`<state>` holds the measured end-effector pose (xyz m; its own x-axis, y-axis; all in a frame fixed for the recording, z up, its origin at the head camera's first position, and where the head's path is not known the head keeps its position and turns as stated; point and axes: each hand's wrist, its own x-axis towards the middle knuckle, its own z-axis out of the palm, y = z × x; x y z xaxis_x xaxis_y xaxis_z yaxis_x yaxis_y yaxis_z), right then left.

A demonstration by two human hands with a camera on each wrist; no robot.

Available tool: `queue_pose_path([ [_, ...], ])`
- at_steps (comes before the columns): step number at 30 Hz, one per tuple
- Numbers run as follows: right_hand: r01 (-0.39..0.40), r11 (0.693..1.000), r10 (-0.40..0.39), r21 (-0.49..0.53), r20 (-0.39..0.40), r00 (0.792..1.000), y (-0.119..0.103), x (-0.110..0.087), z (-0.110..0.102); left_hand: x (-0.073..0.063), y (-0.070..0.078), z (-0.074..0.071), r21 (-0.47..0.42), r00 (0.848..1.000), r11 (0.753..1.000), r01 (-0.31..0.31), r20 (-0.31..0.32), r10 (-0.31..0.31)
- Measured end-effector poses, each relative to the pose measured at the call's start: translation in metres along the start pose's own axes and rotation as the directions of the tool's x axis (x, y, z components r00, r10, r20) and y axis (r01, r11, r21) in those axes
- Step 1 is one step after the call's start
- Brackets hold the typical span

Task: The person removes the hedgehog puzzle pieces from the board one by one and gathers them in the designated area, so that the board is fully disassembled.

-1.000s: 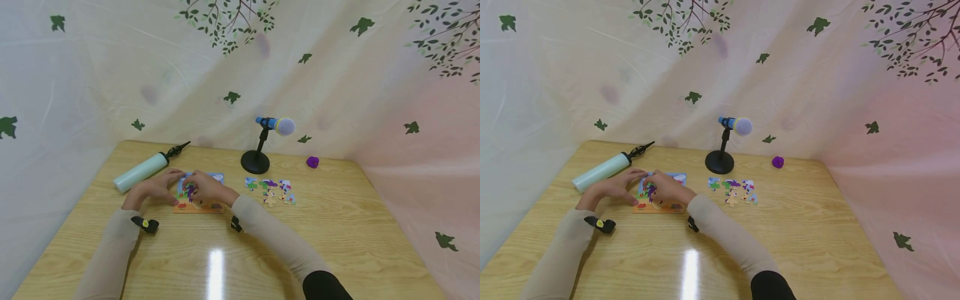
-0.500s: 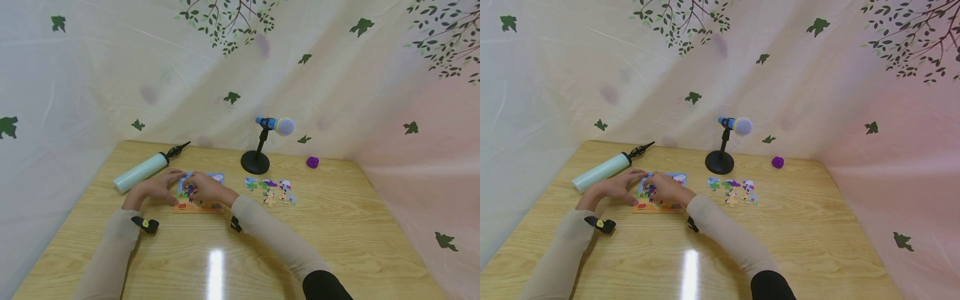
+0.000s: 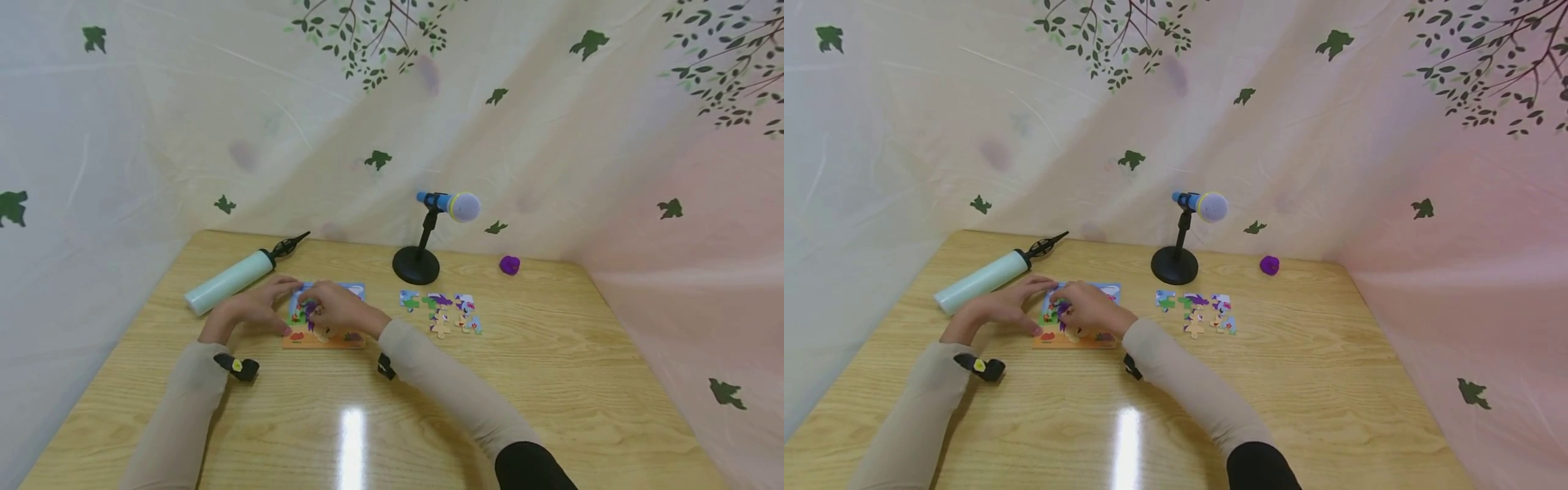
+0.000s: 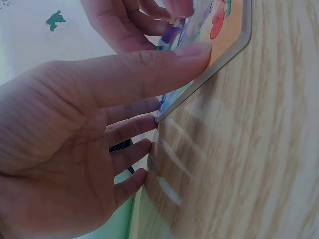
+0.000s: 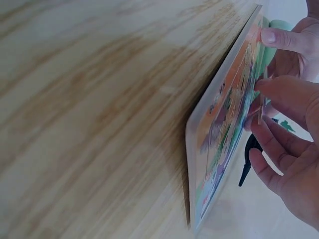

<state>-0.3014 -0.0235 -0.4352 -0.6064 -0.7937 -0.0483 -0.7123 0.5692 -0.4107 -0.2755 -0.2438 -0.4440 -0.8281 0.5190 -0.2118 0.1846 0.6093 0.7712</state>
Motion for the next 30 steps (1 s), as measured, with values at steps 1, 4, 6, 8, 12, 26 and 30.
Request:
queue_pose_path([
  [1,0.006,1.0,-0.006,-0.01,-0.01,1.0,0.0,0.0,0.0,0.0,0.0,0.0,0.003,1.0,1.0,-0.001,0.0,0.001],
  [4,0.032,0.999,-0.034,-0.028,-0.046,0.998,0.001,-0.003,-0.002,-0.001,0.0,0.0,0.012,1.0,1.0,-0.003,0.0,0.003],
  [6,0.051,0.998,-0.053,-0.02,-0.069,0.996,0.001,-0.006,-0.004,-0.001,0.0,-0.001,0.022,1.0,1.0,-0.004,0.002,0.004],
  [8,0.062,0.998,-0.063,-0.013,-0.088,0.994,0.001,-0.009,-0.006,-0.001,0.0,-0.001,0.031,1.0,1.0,-0.001,0.001,0.001],
  [12,0.082,0.996,-0.085,-0.034,-0.126,0.988,0.005,-0.016,-0.008,0.001,-0.001,-0.001,0.047,1.0,0.999,0.007,-0.002,-0.007],
  [26,0.118,0.988,-0.141,-0.103,-0.246,0.959,0.028,-0.058,-0.018,0.0,0.001,-0.001,0.07,1.0,0.997,0.028,-0.011,-0.027],
  [30,0.136,0.985,-0.16,-0.103,-0.291,0.943,0.041,-0.072,-0.02,0.001,0.001,-0.001,0.075,0.999,0.997,0.033,-0.012,-0.033],
])
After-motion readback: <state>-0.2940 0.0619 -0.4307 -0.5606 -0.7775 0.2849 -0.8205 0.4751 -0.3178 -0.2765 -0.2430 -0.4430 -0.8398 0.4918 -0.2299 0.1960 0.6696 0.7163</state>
